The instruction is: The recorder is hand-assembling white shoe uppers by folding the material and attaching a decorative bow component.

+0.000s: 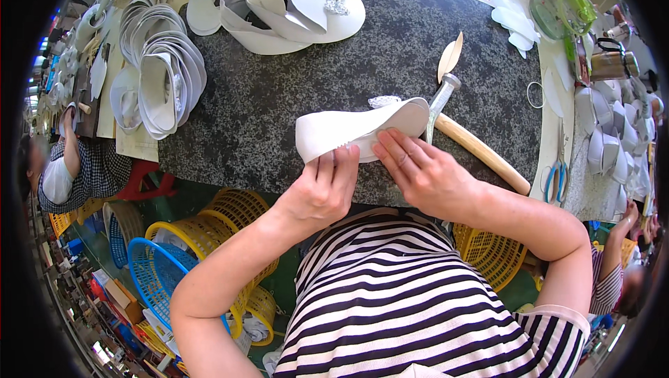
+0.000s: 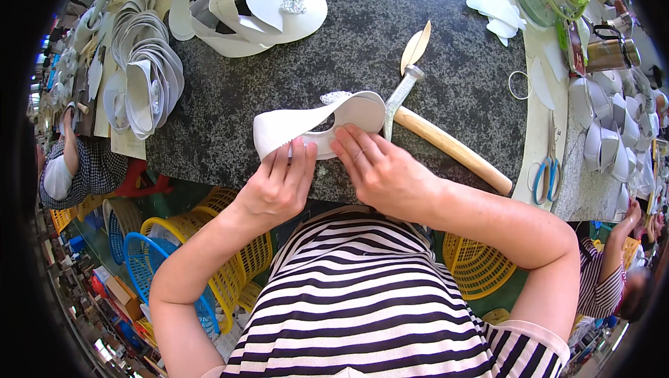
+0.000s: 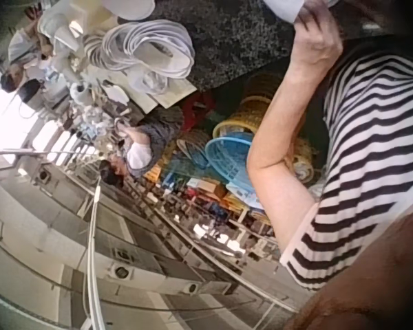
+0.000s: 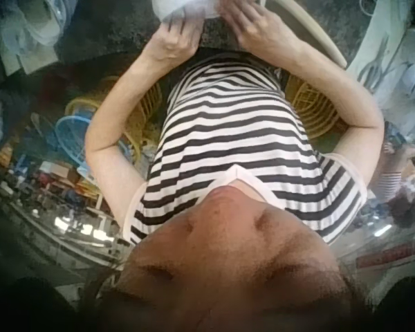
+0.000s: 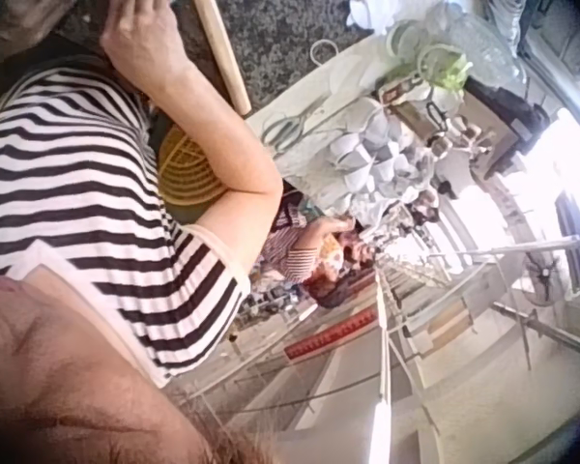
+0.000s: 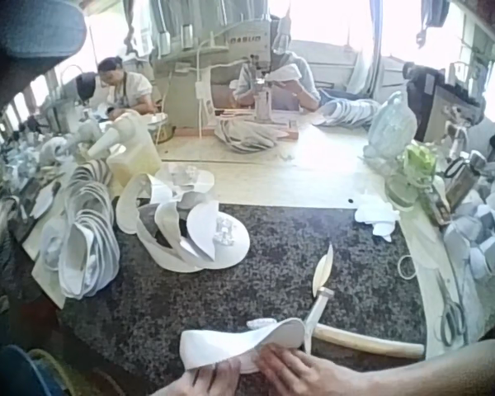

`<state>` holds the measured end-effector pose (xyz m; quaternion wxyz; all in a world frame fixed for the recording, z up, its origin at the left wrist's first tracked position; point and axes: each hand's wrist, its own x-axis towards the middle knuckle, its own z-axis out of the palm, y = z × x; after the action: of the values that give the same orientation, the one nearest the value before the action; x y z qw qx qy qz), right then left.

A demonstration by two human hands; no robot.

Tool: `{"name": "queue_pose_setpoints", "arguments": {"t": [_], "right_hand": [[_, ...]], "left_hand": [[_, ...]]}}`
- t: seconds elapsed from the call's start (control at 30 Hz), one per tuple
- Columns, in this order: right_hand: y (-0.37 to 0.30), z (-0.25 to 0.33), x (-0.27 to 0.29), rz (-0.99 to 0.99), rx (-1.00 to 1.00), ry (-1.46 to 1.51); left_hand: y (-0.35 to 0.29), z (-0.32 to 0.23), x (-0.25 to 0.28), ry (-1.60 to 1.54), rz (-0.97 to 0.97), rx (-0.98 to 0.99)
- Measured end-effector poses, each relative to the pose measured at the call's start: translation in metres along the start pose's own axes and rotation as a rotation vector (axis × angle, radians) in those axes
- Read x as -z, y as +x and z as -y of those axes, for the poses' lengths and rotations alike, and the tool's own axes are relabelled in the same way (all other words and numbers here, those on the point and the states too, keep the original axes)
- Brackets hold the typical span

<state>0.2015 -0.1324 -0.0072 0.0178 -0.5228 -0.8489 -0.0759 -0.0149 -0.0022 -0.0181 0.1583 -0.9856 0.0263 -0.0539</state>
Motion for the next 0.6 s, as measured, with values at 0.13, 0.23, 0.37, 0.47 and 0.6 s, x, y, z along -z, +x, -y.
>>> {"name": "queue_pose_setpoints", "arguments": {"t": [0.13, 0.23, 0.37, 0.47, 0.6], "right_hand": [[0.011, 0.001, 0.016, 0.099, -0.177, 0.356], [0.011, 0.015, -0.001, -0.068, -0.031, 0.204], [0.01, 0.015, -0.001, -0.008, -0.065, 0.205], [0.013, 0.012, -0.001, -0.028, -0.067, 0.211], [0.016, 0.011, -0.003, -0.077, -0.11, 0.295]], "left_hand": [[-0.006, 0.004, 0.001, -0.231, -0.069, 0.03], [-0.007, 0.018, 0.015, -0.842, 0.056, 0.417], [-0.001, 0.013, 0.022, -0.798, -0.095, 0.584], [-0.002, 0.015, 0.022, -0.787, -0.057, 0.536], [-0.004, 0.014, 0.015, -0.655, 0.001, 0.483]]}}
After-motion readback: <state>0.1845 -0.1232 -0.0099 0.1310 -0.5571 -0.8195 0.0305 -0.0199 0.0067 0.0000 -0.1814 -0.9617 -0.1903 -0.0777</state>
